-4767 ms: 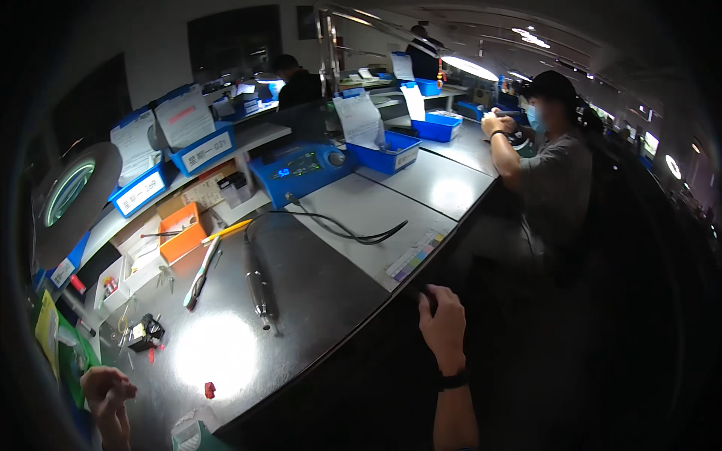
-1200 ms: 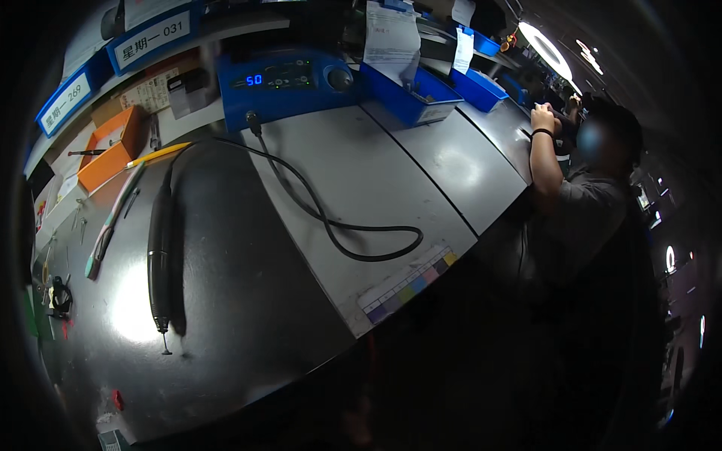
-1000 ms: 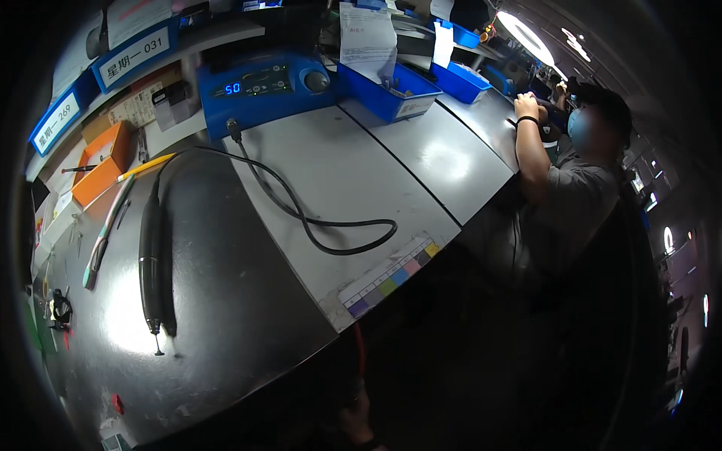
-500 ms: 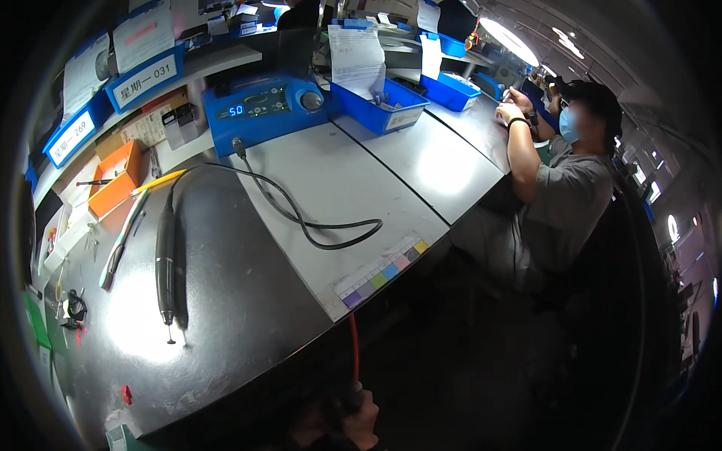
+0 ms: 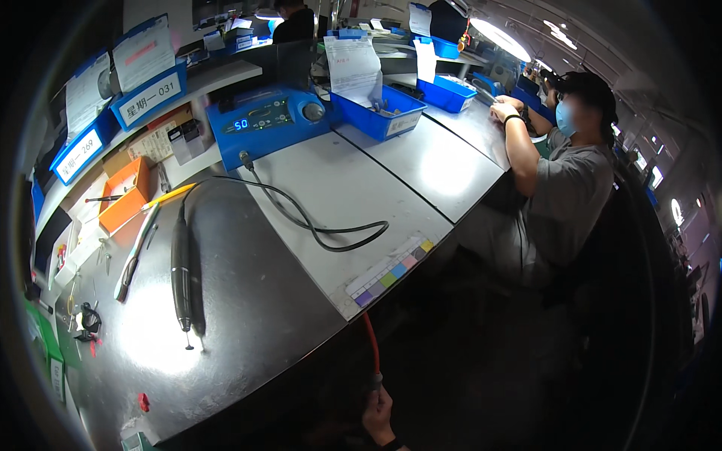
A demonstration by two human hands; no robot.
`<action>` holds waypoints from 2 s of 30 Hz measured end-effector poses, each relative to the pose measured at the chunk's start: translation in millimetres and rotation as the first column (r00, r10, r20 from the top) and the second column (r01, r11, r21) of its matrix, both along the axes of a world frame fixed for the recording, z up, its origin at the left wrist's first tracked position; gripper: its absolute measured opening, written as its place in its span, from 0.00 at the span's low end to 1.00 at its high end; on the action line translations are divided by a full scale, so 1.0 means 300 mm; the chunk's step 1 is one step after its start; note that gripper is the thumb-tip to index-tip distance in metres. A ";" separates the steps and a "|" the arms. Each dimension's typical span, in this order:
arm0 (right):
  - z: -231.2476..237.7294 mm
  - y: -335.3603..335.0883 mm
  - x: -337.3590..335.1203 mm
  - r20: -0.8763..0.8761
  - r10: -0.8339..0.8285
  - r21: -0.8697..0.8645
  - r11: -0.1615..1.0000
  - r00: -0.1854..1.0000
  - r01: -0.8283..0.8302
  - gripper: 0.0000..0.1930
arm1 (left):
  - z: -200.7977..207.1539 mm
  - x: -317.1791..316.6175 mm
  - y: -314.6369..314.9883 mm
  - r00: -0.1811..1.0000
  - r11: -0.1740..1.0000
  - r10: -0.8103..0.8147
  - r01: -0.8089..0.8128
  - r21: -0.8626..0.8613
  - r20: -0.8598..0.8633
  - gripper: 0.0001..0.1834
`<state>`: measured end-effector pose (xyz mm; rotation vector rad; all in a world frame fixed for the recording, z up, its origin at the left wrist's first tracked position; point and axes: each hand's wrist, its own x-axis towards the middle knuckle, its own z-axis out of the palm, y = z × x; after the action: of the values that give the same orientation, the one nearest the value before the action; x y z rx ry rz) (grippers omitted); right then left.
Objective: Polishing a small dental crown or prosthetic part using a handheld rotary grinding tool at a laboratory workbench.
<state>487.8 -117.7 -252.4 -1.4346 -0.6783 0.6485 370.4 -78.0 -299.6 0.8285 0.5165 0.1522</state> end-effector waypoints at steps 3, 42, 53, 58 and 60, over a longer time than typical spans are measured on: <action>-0.002 0.004 -0.011 -0.019 -0.031 0.002 1.000 0.999 0.031 0.15 | -0.009 -0.010 0.003 0.999 0.998 -0.025 0.026 0.063 -0.025 0.16; -0.007 -0.022 -0.037 -0.081 0.025 -0.047 0.998 0.996 -0.029 0.16 | 0.001 -0.062 0.002 0.993 0.909 -0.053 0.092 0.406 -0.107 0.14; -0.043 -0.005 -0.033 -0.031 0.010 -0.028 1.000 0.999 -0.011 0.18 | 0.010 -0.077 0.015 0.996 0.962 0.000 0.024 0.271 -0.088 0.13; -0.069 -0.002 -0.029 -0.004 0.032 -0.037 0.999 0.999 -0.032 0.18 | 0.003 -0.075 0.024 0.997 0.972 -0.003 0.020 0.235 -0.073 0.13; -0.075 -0.006 -0.028 0.017 0.048 -0.070 0.996 0.999 -0.047 0.19 | 0.005 -0.076 0.031 0.998 0.976 0.003 0.012 0.219 -0.065 0.13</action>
<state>479.5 -119.4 -274.9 -1.4940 -0.7123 0.7026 347.7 -68.9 -298.1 1.0534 0.5657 0.1807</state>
